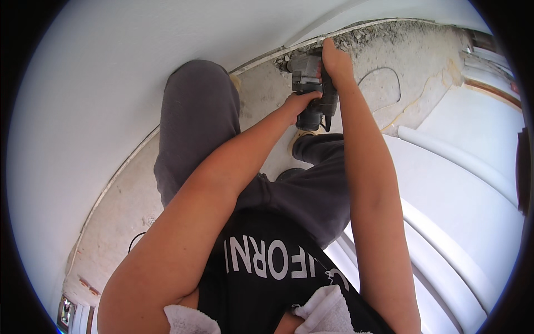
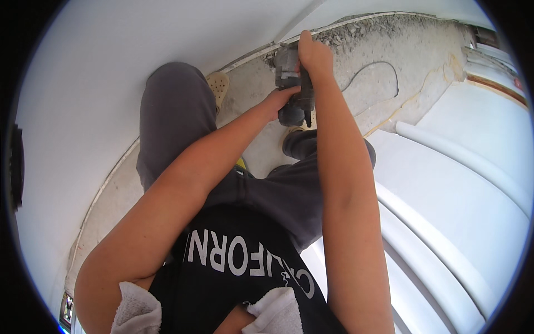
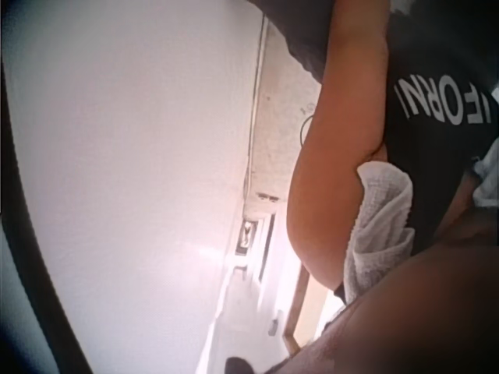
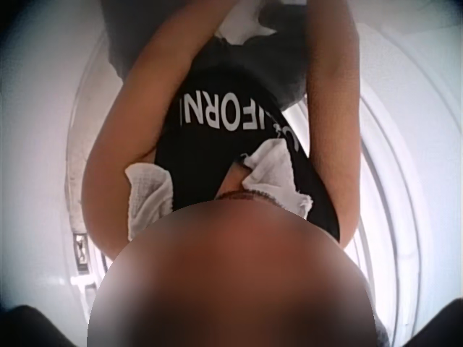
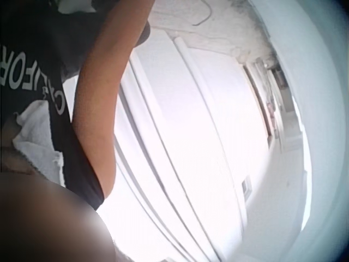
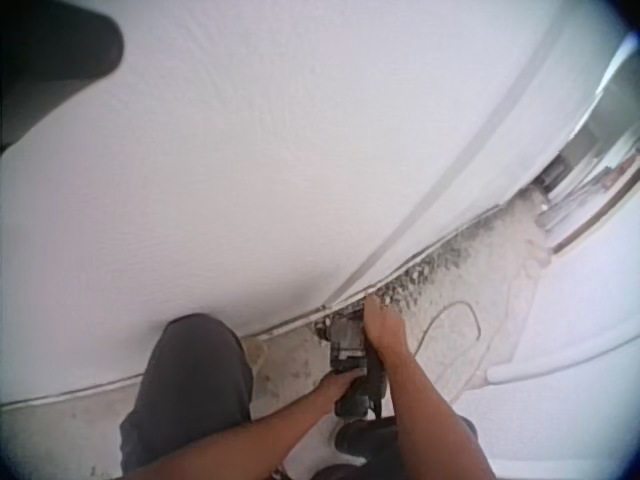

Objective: The person kneels on the floor and uses an angle grinder to remove material along the junction between a white wall and the floor. The tool is guided along the seam, producing dust and debris as the person progresses along the edge.

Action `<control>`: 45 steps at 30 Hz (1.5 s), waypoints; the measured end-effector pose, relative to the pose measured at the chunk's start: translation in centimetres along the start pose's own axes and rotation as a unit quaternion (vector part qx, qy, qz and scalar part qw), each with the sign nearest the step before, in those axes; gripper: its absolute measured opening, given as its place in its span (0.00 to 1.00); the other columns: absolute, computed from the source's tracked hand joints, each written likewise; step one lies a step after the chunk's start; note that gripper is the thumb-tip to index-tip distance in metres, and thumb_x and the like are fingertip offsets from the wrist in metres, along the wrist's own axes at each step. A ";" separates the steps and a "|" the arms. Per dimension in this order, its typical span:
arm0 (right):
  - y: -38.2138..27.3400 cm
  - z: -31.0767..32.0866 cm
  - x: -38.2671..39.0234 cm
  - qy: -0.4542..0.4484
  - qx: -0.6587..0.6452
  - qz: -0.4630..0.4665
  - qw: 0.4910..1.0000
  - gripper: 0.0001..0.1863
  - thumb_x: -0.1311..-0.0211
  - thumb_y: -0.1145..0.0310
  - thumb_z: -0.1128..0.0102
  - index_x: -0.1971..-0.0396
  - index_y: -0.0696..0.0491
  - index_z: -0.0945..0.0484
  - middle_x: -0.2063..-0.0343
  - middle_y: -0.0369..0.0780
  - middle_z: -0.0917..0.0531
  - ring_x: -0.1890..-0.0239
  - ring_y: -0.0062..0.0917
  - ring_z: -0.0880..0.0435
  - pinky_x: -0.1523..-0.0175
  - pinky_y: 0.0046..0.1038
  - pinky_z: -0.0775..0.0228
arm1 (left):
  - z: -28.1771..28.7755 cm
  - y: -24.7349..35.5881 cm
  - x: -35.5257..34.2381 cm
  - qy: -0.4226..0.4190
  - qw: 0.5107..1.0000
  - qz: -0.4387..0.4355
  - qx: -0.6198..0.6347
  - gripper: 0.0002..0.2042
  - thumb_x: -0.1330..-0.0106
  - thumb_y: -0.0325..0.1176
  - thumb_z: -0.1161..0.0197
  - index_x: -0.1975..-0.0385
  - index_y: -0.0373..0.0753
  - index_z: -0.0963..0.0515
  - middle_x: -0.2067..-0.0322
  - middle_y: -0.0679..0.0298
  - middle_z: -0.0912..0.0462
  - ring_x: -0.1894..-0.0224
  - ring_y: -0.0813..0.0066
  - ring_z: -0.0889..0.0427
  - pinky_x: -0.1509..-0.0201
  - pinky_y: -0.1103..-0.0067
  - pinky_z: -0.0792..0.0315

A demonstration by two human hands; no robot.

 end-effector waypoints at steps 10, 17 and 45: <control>7.8 -7.1 12.3 0.128 -0.225 -0.089 0.962 0.33 0.31 0.47 0.45 0.80 0.67 0.20 0.86 0.46 0.20 0.84 0.32 0.17 0.77 0.34 0.26 | 6.2 -7.3 2.3 0.051 0.972 -0.007 -0.229 0.43 0.50 0.47 0.19 0.35 0.35 0.29 0.43 0.57 0.19 0.42 0.66 0.19 0.39 0.71 0.26; 9.4 -7.8 11.6 0.115 -0.224 -0.072 0.965 0.31 0.31 0.48 0.43 0.81 0.64 0.22 0.85 0.43 0.20 0.87 0.28 0.20 0.79 0.31 0.27 | 6.9 -7.5 1.0 0.020 0.979 0.014 -0.204 0.43 0.53 0.39 0.16 0.35 0.37 0.30 0.41 0.57 0.20 0.40 0.64 0.20 0.36 0.69 0.26; 1.9 5.5 11.0 0.061 -0.288 -0.084 0.952 0.35 0.32 0.40 0.45 0.69 0.65 0.18 0.79 0.45 0.17 0.82 0.26 0.20 0.77 0.29 0.27 | -4.2 -1.4 4.7 -0.002 0.983 -0.130 -0.131 0.31 0.51 0.41 0.19 0.46 0.36 0.20 0.51 0.60 0.14 0.50 0.66 0.15 0.46 0.72 0.22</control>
Point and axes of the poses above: each hand's wrist, its own x-axis away from the middle knuckle, its own z-axis out of the back of the hand, y = z × x, the point moved 1 cm from there along -x, towards the middle knuckle
